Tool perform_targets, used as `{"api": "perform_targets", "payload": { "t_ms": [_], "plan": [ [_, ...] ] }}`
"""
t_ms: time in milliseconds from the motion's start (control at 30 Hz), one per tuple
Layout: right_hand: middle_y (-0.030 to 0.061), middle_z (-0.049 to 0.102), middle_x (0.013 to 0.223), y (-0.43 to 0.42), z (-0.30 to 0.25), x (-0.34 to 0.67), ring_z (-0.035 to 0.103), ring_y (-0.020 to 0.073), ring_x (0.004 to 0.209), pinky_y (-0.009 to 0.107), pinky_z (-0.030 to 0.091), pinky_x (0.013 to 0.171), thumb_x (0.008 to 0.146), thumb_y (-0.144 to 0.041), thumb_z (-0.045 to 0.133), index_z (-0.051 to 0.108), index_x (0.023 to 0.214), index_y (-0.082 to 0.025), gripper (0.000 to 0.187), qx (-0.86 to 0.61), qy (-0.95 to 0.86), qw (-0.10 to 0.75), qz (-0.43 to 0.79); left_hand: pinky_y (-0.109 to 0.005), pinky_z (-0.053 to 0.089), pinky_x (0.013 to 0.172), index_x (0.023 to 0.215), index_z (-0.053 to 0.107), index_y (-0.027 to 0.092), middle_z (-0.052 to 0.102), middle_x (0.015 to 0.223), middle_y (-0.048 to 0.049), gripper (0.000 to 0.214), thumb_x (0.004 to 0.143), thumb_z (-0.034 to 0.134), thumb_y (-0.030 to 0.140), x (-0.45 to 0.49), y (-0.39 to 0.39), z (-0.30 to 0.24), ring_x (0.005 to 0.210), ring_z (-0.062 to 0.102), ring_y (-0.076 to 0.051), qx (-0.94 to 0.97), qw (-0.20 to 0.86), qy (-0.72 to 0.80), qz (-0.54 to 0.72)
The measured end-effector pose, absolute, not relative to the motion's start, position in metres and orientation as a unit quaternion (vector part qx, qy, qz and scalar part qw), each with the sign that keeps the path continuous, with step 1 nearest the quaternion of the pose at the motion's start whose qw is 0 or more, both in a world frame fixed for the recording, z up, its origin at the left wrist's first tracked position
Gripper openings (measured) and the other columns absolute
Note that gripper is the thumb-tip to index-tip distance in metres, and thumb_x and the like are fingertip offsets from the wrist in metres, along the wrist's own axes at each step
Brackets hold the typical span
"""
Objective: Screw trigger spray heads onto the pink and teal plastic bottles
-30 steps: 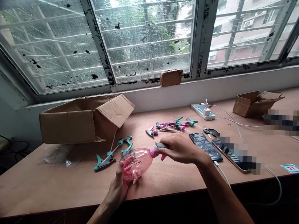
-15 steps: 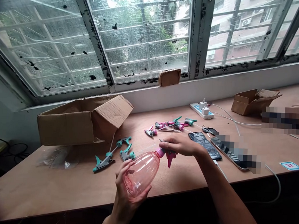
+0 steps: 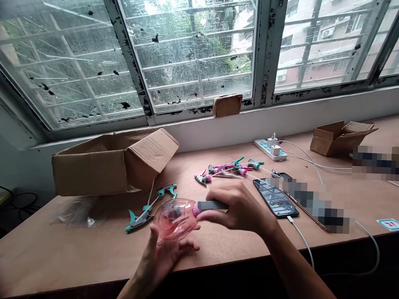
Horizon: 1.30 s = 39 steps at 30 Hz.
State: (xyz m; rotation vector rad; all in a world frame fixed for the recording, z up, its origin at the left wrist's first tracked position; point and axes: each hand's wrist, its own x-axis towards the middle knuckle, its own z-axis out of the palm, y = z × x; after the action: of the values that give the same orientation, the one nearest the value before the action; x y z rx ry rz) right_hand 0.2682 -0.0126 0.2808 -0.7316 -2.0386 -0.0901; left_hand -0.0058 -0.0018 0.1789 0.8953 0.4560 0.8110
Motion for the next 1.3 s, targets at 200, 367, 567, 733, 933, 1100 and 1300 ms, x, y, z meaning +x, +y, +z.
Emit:
{"api": "perform_targets", "payload": {
  "t_ms": [200,367,567,733,933,1100,1300],
  "plan": [
    [-0.0032,0.055,0.060,-0.006,0.273,0.254,0.042,0.0100,0.053,0.027,0.031,0.053,0.094,-0.072,0.070,0.062,0.074,-0.019,0.058,-0.250,-0.839,0.479,-0.060,-0.049,0.051,0.114,0.129,0.080,0.008,0.070,0.144,-0.0262,0.111,0.077,0.057,0.102,-0.026,0.002,0.205,0.115,0.073,-0.035,0.323,0.838,0.234,0.372],
    [-0.0020,0.059,0.066,-0.009,0.274,0.256,0.046,0.0122,0.058,0.029,0.030,0.056,0.092,-0.070,0.076,0.063,0.080,-0.020,0.054,-0.261,-0.861,0.435,-0.027,-0.048,0.056,0.105,0.131,0.079,0.020,0.075,0.139,-0.0167,0.075,0.084,0.080,0.079,-0.026,-0.014,0.208,0.114,0.075,-0.036,0.396,0.772,0.296,0.399],
    [-0.0002,0.059,0.068,-0.004,0.272,0.255,0.050,0.0133,0.061,0.028,0.035,0.058,0.106,-0.055,0.065,0.062,0.079,-0.020,0.044,-0.248,-0.856,0.453,0.000,-0.039,0.059,0.086,0.134,0.073,0.021,0.069,0.145,-0.0173,0.068,0.089,0.078,0.072,-0.013,-0.033,0.213,0.114,0.073,-0.036,0.452,0.647,0.334,0.515],
    [-0.0025,0.057,0.065,0.000,0.269,0.250,0.046,0.0108,0.057,0.026,0.033,0.055,0.104,-0.054,0.069,0.061,0.078,-0.020,0.044,-0.236,-0.853,0.466,0.017,-0.037,0.058,0.081,0.132,0.070,0.021,0.074,0.132,-0.0147,0.074,0.082,0.083,0.075,-0.015,-0.032,0.210,0.097,0.074,-0.031,0.488,0.569,0.342,0.566],
    [-0.0030,0.058,0.062,0.003,0.269,0.253,0.046,0.0100,0.055,0.025,0.033,0.054,0.099,-0.058,0.074,0.063,0.076,-0.019,0.047,-0.230,-0.855,0.459,0.071,-0.047,0.058,0.100,0.141,0.061,0.024,0.073,0.128,-0.0126,0.080,0.084,0.080,0.077,-0.021,-0.032,0.205,0.105,0.073,-0.035,0.556,0.494,0.347,0.571],
    [-0.0035,0.057,0.061,0.006,0.270,0.257,0.045,0.0093,0.054,0.023,0.033,0.053,0.093,-0.066,0.078,0.064,0.076,-0.018,0.053,-0.219,-0.855,0.455,0.119,-0.041,0.063,0.087,0.140,0.066,0.028,0.068,0.136,-0.0128,0.075,0.081,0.088,0.069,-0.017,-0.037,0.205,0.108,0.073,-0.035,0.610,0.361,0.305,0.636],
    [-0.0050,0.055,0.059,0.001,0.278,0.261,0.041,0.0071,0.051,0.020,0.030,0.046,0.080,-0.071,0.087,0.068,0.075,-0.015,0.059,-0.214,-0.837,0.424,0.272,-0.046,0.069,0.096,0.158,0.056,0.019,0.065,0.139,-0.0170,0.092,0.084,0.088,0.065,-0.015,-0.029,0.202,0.121,0.072,-0.036,0.705,0.113,0.156,0.683]
  ]
}}
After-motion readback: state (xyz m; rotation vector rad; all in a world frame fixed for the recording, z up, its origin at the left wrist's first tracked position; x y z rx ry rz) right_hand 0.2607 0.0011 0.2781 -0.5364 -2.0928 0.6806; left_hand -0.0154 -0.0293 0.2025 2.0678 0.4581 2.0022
